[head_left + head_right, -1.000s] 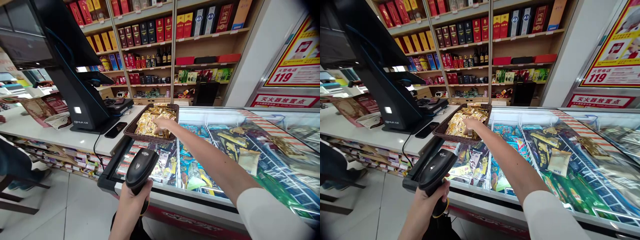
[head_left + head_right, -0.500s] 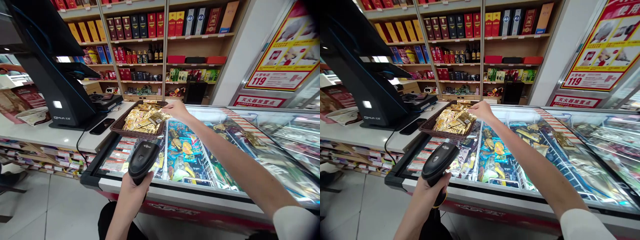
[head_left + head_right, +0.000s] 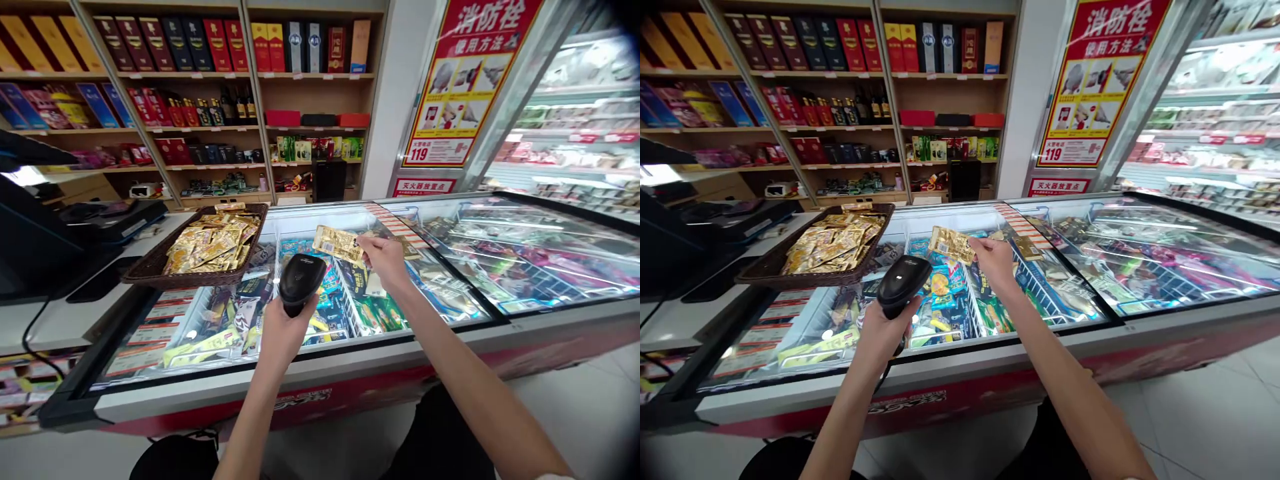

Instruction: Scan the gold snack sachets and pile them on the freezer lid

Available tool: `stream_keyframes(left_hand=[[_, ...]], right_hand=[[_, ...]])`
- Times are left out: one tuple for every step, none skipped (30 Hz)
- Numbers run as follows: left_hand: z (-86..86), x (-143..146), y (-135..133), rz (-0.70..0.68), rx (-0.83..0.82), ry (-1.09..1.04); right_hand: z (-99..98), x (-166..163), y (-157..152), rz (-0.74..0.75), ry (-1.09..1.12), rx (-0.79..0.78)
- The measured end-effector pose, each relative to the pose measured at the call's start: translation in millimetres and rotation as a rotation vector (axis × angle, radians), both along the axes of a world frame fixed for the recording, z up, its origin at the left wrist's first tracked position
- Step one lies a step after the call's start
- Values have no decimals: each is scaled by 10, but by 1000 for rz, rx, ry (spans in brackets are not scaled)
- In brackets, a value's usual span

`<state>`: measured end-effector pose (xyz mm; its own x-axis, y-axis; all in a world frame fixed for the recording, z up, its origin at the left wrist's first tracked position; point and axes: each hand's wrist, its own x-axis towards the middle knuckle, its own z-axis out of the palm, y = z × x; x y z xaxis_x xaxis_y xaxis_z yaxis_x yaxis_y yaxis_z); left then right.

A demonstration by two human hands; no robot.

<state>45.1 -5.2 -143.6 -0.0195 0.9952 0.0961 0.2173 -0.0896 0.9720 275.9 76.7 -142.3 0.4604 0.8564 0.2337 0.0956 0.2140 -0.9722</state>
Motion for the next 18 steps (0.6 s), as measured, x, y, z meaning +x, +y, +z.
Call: stream_keyframes(left_hand=[[-30, 67, 13, -19, -11, 0], [-58, 121, 19, -32, -18, -4], [-85, 163, 21, -41, -21, -11], [-107, 193, 20, -50, -22, -20], [-127, 210, 21, -56, -23, -29], [-143, 218, 24, -58, -27, -35], [-155, 216, 30, -51, -36, -37], [-164, 206, 39, -39, -48, -37], [-170, 192, 50, -27, -61, -37], [-173, 173, 61, -20, -69, -39], [-175, 153, 71, -19, -74, -40], [-175, 134, 79, -26, -77, -39], [-175, 115, 84, -36, -76, -37], [-175, 100, 86, -48, -73, -35], [-175, 88, 86, -53, -70, -33], [-175, 79, 84, -51, -66, -32], [-175, 72, 81, -47, -64, -33], [-175, 68, 78, -42, -63, -36]], right_hand=[[-27, 27, -13, -6, -5, -3], [-48, 44, -24, -12, -10, -3], [-65, 53, -34, -15, -13, -3], [-79, 55, -44, -15, -14, -2], [-91, 52, -53, -14, -15, -2], [-102, 45, -61, -11, -13, -1], [-111, 36, -70, -7, -9, 0], [-118, 26, -79, -3, -5, 0], [-123, 16, -89, 0, 2, 1], [-126, 6, -101, 3, 11, 2], [-127, -3, -114, 6, 22, 5], [-126, -11, -128, 11, 33, 10], [-122, -20, -143, 16, 41, 15], [-117, -28, -158, 20, 45, 19], [-110, -36, -173, 25, 45, 21], [-102, -45, -187, 28, 45, 22], [-93, -54, -200, 28, 47, 22], [-85, -63, -210, 27, 49, 23]])
